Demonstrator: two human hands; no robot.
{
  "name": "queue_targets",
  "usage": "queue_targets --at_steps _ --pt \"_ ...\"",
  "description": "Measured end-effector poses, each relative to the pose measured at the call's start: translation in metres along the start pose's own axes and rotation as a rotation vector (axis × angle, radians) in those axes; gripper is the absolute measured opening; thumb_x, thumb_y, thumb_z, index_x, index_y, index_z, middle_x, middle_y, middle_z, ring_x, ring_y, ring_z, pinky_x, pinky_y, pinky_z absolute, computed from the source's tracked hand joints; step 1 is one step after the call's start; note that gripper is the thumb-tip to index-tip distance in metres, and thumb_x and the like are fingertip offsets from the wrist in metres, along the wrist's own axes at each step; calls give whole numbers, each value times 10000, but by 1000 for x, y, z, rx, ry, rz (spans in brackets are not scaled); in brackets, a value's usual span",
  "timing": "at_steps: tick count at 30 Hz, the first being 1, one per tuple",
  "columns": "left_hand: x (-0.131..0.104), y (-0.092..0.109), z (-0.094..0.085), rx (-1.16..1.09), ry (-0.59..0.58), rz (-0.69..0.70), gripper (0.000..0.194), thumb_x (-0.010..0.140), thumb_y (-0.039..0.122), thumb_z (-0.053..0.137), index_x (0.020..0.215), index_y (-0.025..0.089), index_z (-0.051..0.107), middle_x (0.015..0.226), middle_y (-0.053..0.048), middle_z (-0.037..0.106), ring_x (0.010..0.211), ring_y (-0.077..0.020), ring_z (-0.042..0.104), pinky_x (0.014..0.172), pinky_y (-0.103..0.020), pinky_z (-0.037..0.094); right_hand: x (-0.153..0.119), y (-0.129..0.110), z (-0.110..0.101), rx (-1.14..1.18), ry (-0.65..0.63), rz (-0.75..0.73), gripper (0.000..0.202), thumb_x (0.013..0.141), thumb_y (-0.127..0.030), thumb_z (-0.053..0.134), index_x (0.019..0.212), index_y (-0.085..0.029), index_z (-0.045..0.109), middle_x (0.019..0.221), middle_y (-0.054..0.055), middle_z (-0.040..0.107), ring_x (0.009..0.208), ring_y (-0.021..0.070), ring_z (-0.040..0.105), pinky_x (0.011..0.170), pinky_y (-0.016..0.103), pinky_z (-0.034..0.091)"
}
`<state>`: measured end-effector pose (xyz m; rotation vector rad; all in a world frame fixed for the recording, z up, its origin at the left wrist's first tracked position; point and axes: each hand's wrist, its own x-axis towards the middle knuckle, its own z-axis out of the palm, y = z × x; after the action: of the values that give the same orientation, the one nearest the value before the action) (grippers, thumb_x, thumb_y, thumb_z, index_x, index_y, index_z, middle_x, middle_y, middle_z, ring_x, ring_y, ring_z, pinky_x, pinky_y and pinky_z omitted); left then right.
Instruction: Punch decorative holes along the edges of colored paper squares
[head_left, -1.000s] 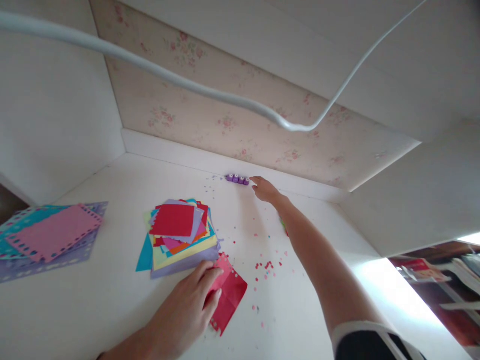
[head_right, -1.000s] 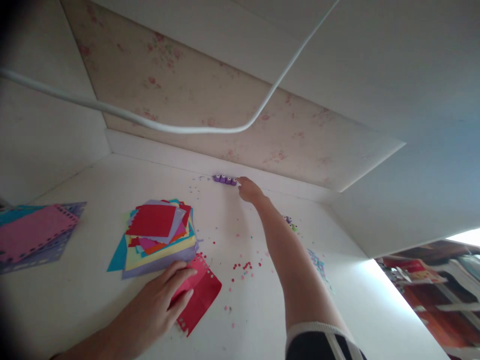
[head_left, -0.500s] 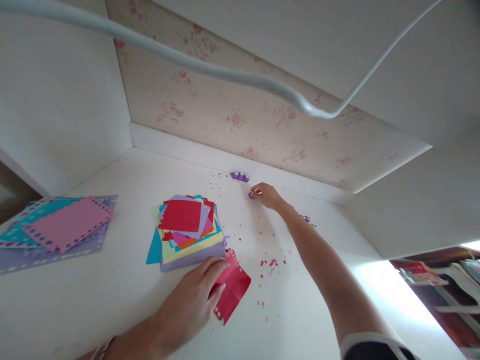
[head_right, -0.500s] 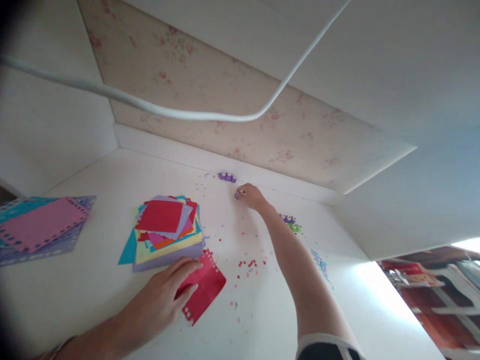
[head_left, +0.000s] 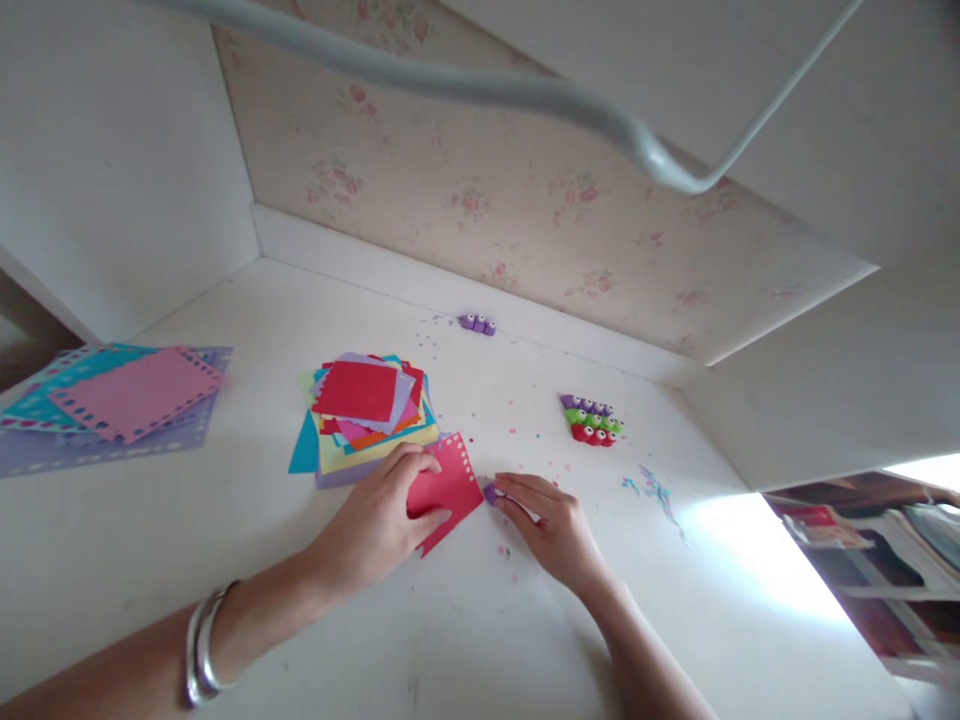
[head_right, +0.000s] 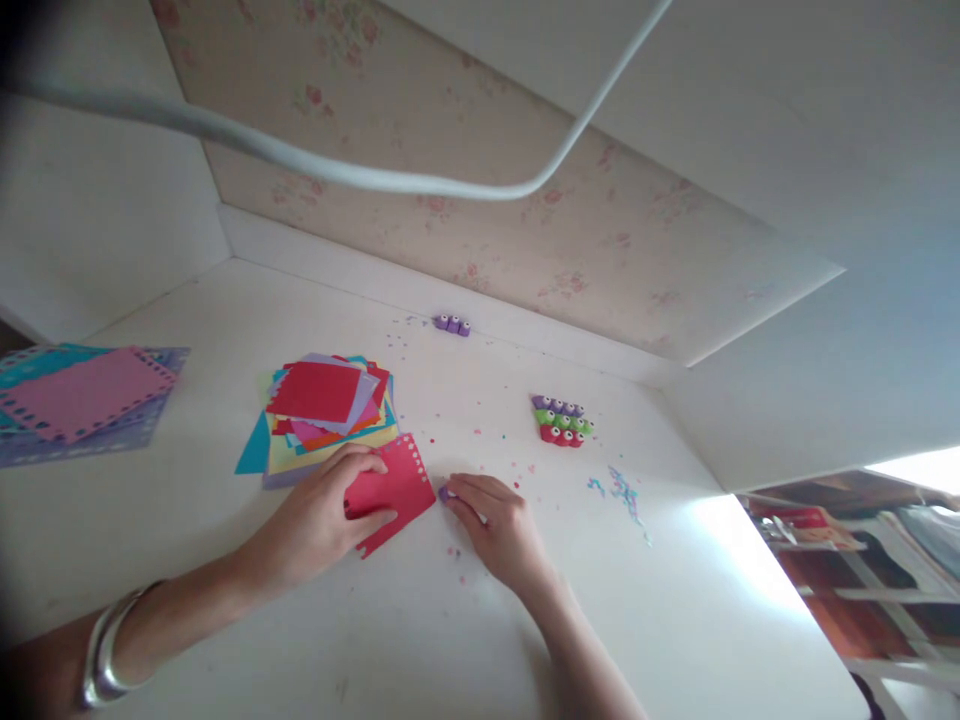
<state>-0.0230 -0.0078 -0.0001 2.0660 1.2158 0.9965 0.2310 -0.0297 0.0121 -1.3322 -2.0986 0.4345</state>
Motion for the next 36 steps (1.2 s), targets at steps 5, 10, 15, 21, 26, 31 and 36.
queue_targets --at_steps 5,10,15,21,26,31,36 --pt "0 2 4 -63 -90 -57 410 759 214 739 1134 207 573 1154 -70 610 1112 -229 594 999 -384 484 -5 8 6 1 65 -101 232 906 -190 608 1105 -240 716 1082 54 736 980 196 702 867 338 597" --pt "2 0 6 -72 -150 -77 483 748 235 750 1194 201 567 1205 -74 605 1141 -226 580 1028 -386 462 -6 11 10 -24 100 -151 242 889 -164 635 1107 -234 714 1070 55 739 965 195 705 863 346 598" --pt "3 -1 5 -90 -146 -92 493 733 231 761 1187 190 574 1205 -83 609 1142 -229 576 1030 -389 455 -6 5 16 2 138 -92 224 873 -162 657 1075 -228 726 1025 55 747 936 198 708 840 345 604" --pt "4 -3 4 -143 -135 -124 492 721 284 786 1167 196 597 1193 -73 620 1129 -223 583 1026 -371 453 -6 0 19 35 178 -6 209 860 -176 672 1050 -235 736 1028 49 747 917 195 712 834 339 606" --pt "4 -4 2 -163 -124 -149 487 715 293 789 1157 197 609 1192 -75 627 1122 -227 586 1020 -370 454 -6 -3 19 27 225 32 184 853 -200 681 1021 -240 746 1006 46 754 892 195 720 806 326 615" --pt "5 -4 2 -167 -129 -141 488 706 292 790 1155 210 617 1198 -73 625 1131 -230 587 1024 -376 455 -5 -4 20 32 248 79 156 857 -232 679 992 -247 754 993 41 759 880 192 726 808 320 617" --pt "4 -4 2 -173 -134 -143 485 718 295 779 1166 206 617 1211 -80 620 1142 -234 584 1032 -390 452 -5 -3 20 44 254 100 161 862 -251 672 999 -259 756 989 36 761 874 193 728 796 319 623"
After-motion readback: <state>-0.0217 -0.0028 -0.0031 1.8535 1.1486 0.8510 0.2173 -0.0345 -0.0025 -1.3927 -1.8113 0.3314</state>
